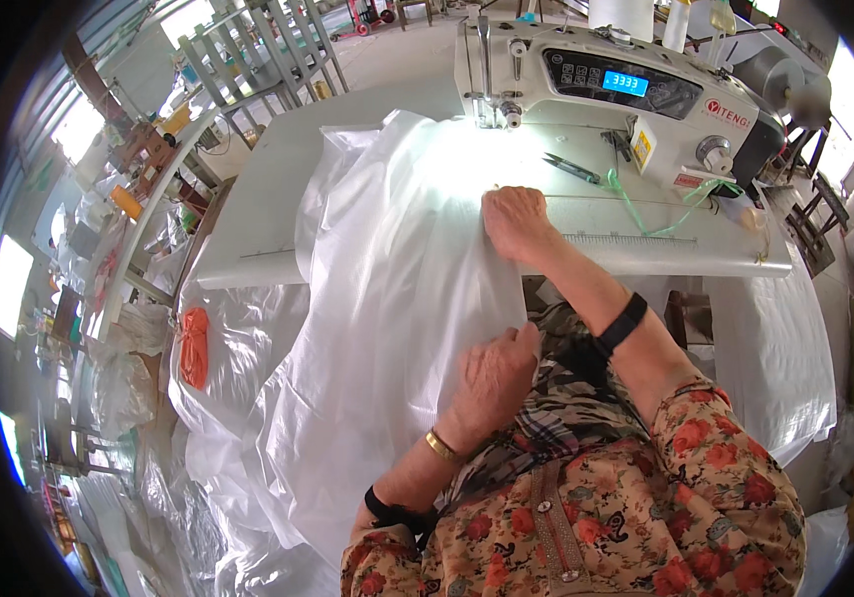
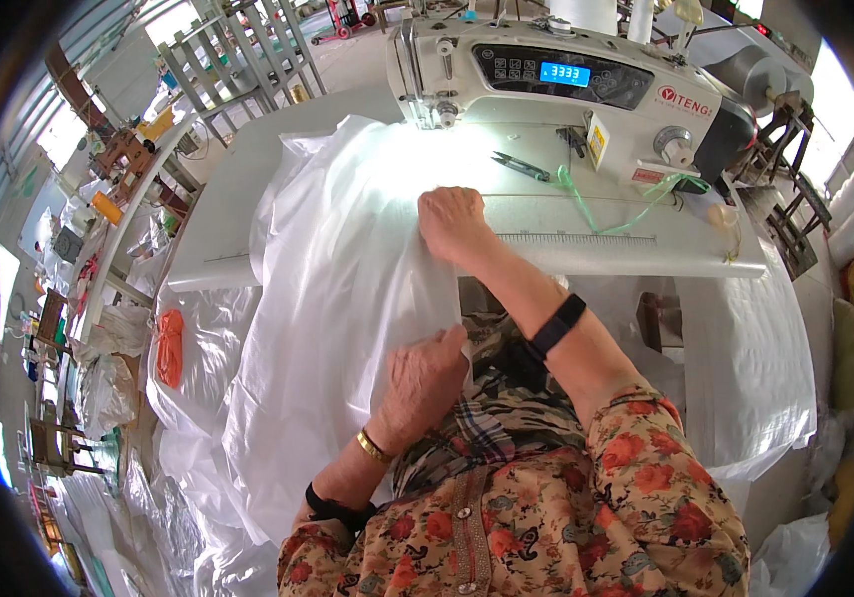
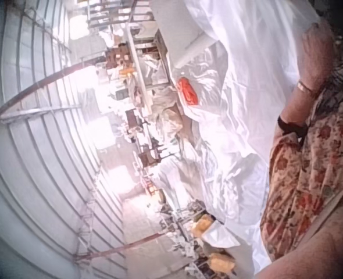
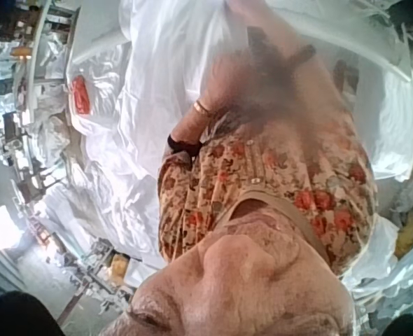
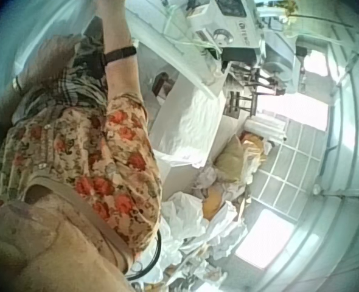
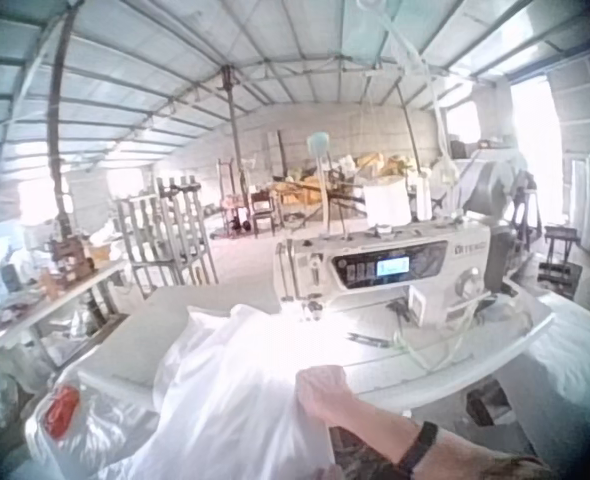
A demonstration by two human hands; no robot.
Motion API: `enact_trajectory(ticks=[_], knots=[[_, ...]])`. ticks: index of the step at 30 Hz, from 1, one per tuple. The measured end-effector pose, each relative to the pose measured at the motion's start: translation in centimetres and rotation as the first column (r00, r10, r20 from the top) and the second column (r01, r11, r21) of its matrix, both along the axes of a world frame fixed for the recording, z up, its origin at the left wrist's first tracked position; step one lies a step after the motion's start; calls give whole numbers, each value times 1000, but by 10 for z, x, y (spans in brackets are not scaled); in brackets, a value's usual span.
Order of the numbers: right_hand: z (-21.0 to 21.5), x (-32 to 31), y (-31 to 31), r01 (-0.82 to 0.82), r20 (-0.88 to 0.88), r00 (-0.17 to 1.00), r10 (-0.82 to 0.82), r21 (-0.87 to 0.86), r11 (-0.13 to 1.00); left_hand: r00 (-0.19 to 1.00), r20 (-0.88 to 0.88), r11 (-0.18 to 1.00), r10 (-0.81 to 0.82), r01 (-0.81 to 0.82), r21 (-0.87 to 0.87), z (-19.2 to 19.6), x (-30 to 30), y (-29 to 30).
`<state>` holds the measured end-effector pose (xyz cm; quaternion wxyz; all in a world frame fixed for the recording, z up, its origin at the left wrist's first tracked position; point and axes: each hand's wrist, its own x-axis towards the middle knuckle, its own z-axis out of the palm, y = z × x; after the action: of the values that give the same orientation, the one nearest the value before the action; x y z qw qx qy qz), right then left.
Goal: Sewing large white plastic or woven polymer sheets using an industrial sewing machine.
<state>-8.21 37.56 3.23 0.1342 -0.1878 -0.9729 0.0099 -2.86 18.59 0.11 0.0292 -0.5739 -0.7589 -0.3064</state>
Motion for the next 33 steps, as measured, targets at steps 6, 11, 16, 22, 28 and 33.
enact_trajectory(ticks=[6,11,16,22,28,33], knots=[[0,-34,25,-29,-76,997,32,45,999,993,-87,996,85,-86,-16,10,-26,20],[-4,-32,26,-6,37,999,4,38,999,993,-67,995,100,-98,35,8,-24,23],[-7,6,-3,59,-50,997,-64,-80,995,990,37,989,134,-136,52,-3,-17,18],[-5,18,-13,69,-21,997,-72,-111,991,983,145,988,114,-128,87,0,-10,22],[-9,12,-4,-33,-92,995,29,-44,998,992,86,995,88,-93,46,4,-18,28],[0,-10,4,-21,12,1000,22,-115,993,993,17,993,118,-119,14,8,-35,33]])
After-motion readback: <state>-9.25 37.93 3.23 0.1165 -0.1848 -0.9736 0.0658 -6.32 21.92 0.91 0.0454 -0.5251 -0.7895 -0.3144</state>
